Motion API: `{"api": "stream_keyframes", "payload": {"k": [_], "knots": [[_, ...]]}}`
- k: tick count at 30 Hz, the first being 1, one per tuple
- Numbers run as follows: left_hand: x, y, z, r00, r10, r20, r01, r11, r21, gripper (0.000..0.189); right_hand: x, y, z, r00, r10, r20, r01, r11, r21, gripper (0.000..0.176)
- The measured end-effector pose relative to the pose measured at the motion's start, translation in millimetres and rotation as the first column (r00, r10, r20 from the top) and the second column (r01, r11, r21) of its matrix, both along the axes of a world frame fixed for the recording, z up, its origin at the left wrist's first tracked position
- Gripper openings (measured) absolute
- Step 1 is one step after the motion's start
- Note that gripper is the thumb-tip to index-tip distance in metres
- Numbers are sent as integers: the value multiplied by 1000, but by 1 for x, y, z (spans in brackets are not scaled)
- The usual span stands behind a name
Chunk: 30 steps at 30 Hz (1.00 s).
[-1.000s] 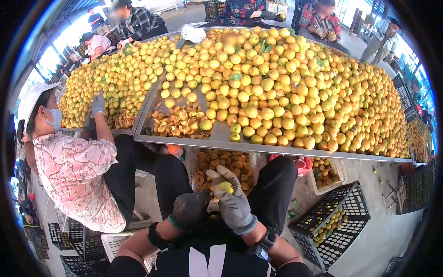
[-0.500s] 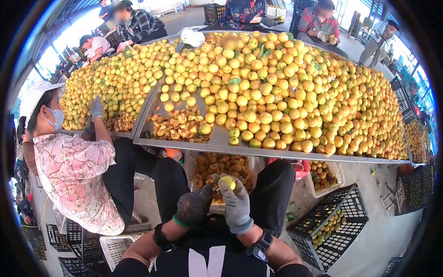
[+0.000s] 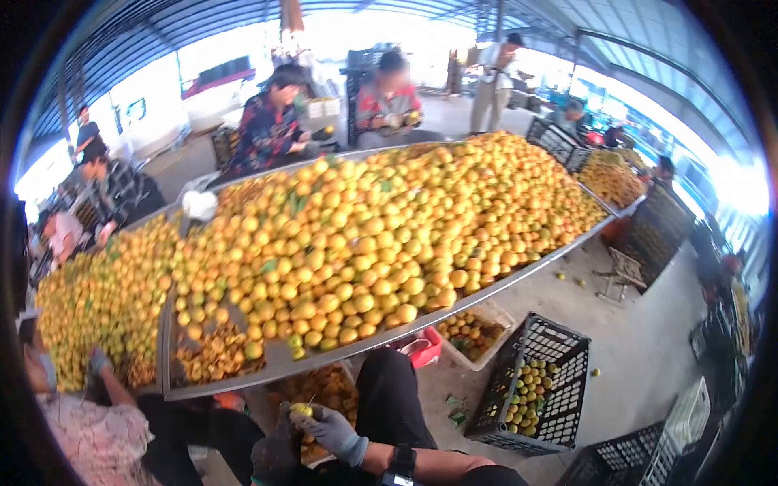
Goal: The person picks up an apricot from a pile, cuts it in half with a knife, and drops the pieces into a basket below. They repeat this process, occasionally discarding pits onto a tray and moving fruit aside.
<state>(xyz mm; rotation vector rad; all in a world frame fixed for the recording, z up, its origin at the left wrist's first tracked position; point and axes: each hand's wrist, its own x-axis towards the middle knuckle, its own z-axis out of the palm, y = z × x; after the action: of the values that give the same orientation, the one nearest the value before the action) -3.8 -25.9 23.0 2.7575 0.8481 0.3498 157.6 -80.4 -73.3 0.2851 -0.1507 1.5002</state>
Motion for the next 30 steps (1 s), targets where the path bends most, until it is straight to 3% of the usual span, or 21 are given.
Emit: {"api": "stream_keyframes", "payload": {"k": [1, 2, 3, 5, 7, 8, 11, 12, 13, 15, 17, 19, 21, 22, 24, 25, 26, 27, 28, 29, 30], "knots": [[-1, 4, -1, 999, -18, -49, 15, 999, -47, 65, -1, -3, 20, 912, -26, 409, 136, 960, -243, 41], [1, 6, -3, 998, -40, -42, 38, 999, -39, 65, -5, -8, 42, 679, 73, 731, 347, 845, -407, 40], [5, 7, 1, 999, -40, -15, 39, 997, -65, 63, -4, -10, 69, 573, 142, 808, 389, 820, -420, 38], [11, 9, 9, 999, -49, 14, 50, 995, -87, 61, -6, -13, 62, 565, 76, 821, 418, 832, -365, 38], [14, 10, 18, 964, -6, -264, -63, 966, -252, 57, -5, -12, 56, 556, 18, 831, 437, 844, -310, 39], [13, 8, 19, 964, -12, -265, -56, 967, -250, 57, -4, -11, 53, 486, -46, 873, 467, 858, -215, 38], [6, 6, 5, 990, 12, -137, -43, 975, -220, 54, 0, -13, 64, 385, -156, 909, 484, 873, -55, 37], [2, 11, -11, 998, -57, 8, 57, 991, -119, 55, 2, -13, 69, 358, -205, 911, 477, 879, 10, 38], [-1, 14, -25, 980, -139, 143, 141, 990, -5, 55, 2, -14, 67, 359, -205, 911, 478, 879, 9, 38], [-2, 15, -39, 975, -159, 154, 148, 986, 82, 55, 4, -14, 60, 484, -86, 871, 393, 911, -128, 38], [-2, 12, -42, 973, -169, 158, 143, 976, 162, 54, 6, -16, 56, 447, -31, 894, 368, 917, -153, 37], [15, 5, -6, 895, -101, 435, 158, 983, -96, 50, 7, -17, 47, 414, 28, 910, 337, 924, -182, 37], [13, 21, -25, 923, -152, 354, 182, 982, -53, 47, -5, -14, 33, 481, -101, 871, 370, 924, -97, 43], [4, 25, -36, 939, -203, 277, 215, 976, -17, 45, -5, -19, 48, 592, -24, 806, 310, 929, -200, 47], [9, 22, -15, 930, -143, 338, 169, 984, -50, 19, 4, -22, 54, 527, -3, 850, 281, 945, -170, 52], [15, 23, 0, 914, -142, 380, 187, 979, -85, 19, 3, -21, 30, 468, 89, 879, 282, 928, -244, 52], [16, 20, 9, 895, -135, 424, 203, 972, -120, 19, 3, -22, 28, 646, 172, 743, 180, 912, -368, 53], [12, 15, 8, 910, -88, 405, 155, 978, -137, 19, 4, -22, 41, 732, 177, 658, 115, 920, -375, 56], [12, 14, 6, 922, 134, 362, 73, 861, -504, 18, 7, -19, 56, 800, 172, 574, 65, 927, -369, 58], [8, 14, 1, 912, 324, 252, 4, 606, -795, 16, 8, -17, 58, 799, 199, 567, 34, 927, -373, 58], [2, 16, -7, 905, 348, 244, -17, 602, -798, 16, 9, -16, 60, 598, 94, 796, 234, 929, -286, 58]]}}
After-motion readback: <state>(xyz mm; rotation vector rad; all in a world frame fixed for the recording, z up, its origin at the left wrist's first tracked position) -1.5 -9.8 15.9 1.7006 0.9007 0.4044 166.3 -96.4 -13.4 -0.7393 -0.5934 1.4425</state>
